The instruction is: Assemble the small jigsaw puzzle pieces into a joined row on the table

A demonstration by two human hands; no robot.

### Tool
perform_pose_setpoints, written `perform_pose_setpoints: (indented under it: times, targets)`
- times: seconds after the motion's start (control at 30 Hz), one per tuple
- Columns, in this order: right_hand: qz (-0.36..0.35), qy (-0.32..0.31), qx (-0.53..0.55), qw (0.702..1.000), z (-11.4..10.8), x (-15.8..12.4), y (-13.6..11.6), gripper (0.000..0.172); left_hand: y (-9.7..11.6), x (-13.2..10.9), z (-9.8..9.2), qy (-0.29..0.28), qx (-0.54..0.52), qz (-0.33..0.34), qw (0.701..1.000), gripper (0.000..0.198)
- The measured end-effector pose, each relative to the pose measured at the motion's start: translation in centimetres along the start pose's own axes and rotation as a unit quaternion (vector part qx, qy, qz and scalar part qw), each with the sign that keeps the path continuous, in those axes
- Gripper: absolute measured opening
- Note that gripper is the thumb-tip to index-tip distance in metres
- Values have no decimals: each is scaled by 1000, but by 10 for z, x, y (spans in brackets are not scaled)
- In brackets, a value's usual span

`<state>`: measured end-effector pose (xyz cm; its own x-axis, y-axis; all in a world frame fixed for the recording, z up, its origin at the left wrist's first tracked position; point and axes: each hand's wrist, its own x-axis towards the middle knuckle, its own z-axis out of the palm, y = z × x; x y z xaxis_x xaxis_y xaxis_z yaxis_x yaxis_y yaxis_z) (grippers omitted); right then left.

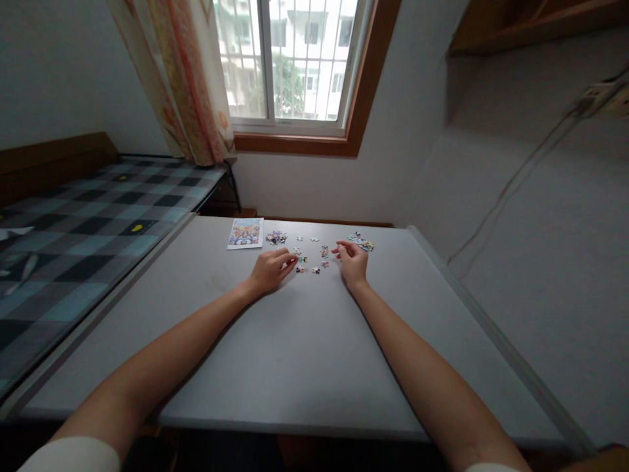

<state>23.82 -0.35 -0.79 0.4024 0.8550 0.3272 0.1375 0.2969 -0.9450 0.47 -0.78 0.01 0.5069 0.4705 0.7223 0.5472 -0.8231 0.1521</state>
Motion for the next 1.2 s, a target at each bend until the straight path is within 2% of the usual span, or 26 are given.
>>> perform_pose_setpoints:
  times: [0.1, 0.3, 0.47, 0.6, 0.7, 1.2]
  targets:
    - [-2, -8, 3, 1000, 0, 1, 3, 28, 0, 0, 0, 2, 2, 1, 1000, 21]
    - [-87, -86, -83, 989, 3, -13, -6, 23, 1, 0, -1, -7, 5, 0, 1000, 22]
    - [-227, -198, -163, 940, 7, -25, -14, 19, 0, -1, 1, -7, -3, 10, 1000, 22]
    - [-278, -258, -195, 904, 9, -31, -16, 17, -1, -1, 2, -12, 3, 10, 1000, 24]
    - [-289, -266, -209, 896, 9, -32, -16, 15, 0, -1, 1, -11, 5, 8, 1000, 25]
    - [-283, -265, -205, 899, 9, -33, -17, 12, 1, 0, 0, -12, -4, 3, 1000, 25]
